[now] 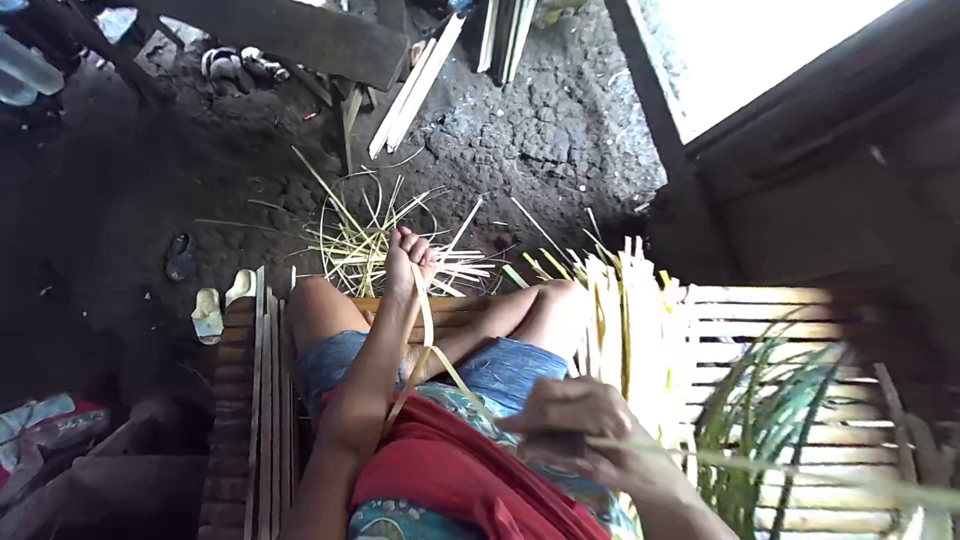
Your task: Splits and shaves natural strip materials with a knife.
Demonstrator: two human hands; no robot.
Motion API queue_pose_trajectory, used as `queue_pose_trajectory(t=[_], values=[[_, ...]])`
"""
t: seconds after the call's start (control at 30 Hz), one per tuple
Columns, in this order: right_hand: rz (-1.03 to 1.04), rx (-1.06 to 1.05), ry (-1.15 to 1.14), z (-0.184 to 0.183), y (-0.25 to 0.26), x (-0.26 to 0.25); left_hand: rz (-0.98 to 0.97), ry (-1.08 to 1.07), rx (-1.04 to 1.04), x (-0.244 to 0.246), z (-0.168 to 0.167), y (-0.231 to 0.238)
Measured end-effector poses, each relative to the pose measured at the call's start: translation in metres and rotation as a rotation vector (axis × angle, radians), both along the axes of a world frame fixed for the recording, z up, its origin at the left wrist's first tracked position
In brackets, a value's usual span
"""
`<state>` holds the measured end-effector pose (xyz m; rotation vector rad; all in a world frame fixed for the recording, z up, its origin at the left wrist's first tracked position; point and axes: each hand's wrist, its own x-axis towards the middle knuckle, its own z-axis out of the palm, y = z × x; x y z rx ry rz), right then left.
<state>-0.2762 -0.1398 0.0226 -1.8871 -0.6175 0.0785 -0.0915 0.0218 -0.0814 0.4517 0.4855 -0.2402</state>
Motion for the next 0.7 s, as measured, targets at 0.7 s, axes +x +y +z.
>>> queue_pose_trajectory(t=[0.7], values=[[0.154,0.212,0.443,0.000,-0.006,0.039,-0.180,-0.077,0.033,-0.081,-0.012,0.056]])
